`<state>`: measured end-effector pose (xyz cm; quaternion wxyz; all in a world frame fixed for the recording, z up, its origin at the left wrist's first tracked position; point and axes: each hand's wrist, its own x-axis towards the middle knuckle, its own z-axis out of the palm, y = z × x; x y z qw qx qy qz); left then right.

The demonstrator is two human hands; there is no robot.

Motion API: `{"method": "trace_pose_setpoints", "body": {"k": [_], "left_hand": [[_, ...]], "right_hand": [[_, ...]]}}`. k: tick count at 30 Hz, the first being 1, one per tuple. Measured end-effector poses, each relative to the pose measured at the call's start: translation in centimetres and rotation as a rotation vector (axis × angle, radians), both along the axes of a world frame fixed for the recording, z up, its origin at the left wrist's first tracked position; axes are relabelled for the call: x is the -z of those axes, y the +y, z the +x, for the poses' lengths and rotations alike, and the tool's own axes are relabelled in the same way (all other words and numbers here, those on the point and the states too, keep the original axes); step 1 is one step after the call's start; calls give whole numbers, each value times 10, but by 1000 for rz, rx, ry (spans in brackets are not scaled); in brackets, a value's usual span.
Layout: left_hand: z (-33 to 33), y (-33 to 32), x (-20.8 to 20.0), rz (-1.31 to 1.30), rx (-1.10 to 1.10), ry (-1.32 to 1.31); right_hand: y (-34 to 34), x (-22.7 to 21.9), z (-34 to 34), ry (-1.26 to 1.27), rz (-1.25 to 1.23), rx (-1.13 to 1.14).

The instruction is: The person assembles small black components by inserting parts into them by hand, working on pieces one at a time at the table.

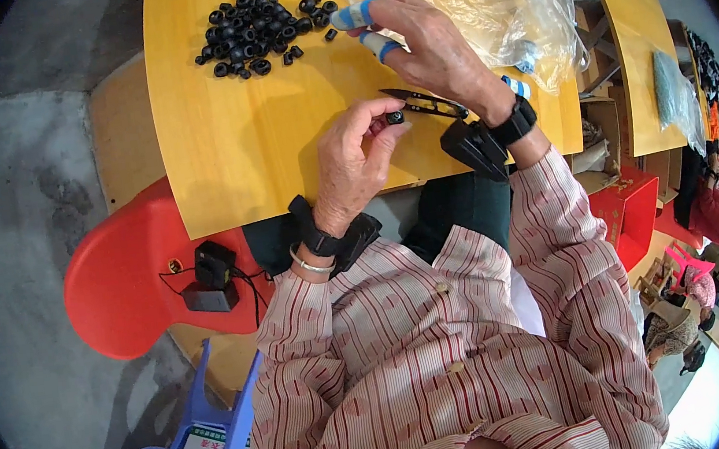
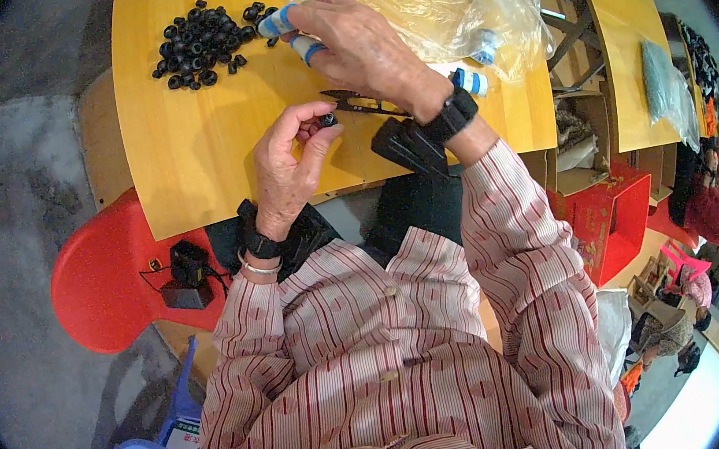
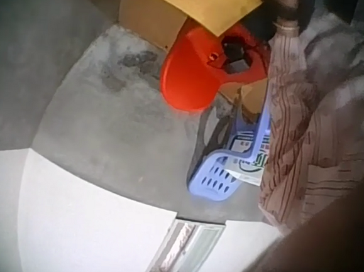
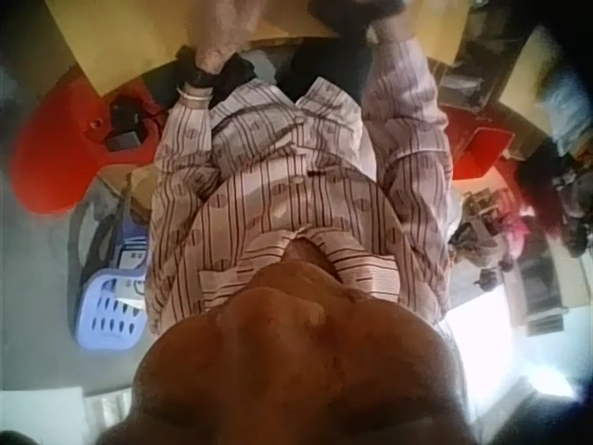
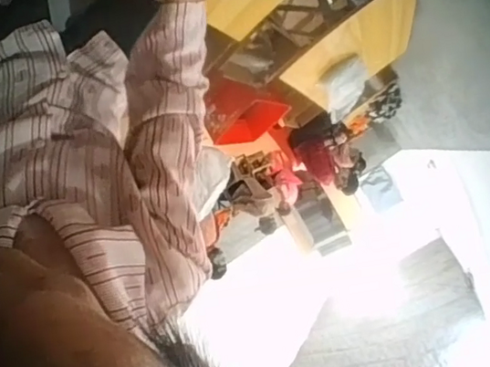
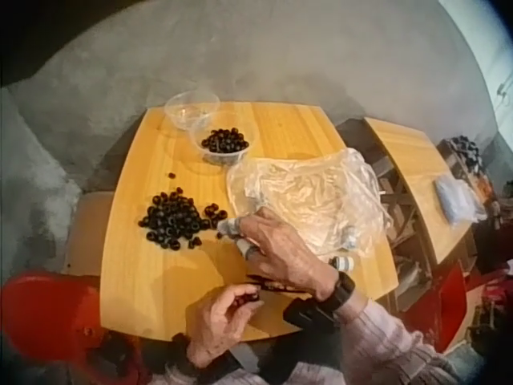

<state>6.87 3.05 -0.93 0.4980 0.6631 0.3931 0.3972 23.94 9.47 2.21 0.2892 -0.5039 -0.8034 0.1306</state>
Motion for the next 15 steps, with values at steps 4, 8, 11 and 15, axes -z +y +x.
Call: {"method": "trace_pose_setpoints", "body": {"k": [4, 8, 11, 15], "left_hand": [[0, 1, 2, 10, -1, -16], [-1, 0, -1, 17, -12, -17], [0, 0, -1, 3, -10, -34], [-1, 1, 0, 19, -1, -17]], "right_hand": [[12, 3, -10, -135, 89, 2], [18, 2, -14, -171, 63, -42], [22, 7, -13, -236, 49, -43], [22, 14, -13, -278, 120, -60]]}}
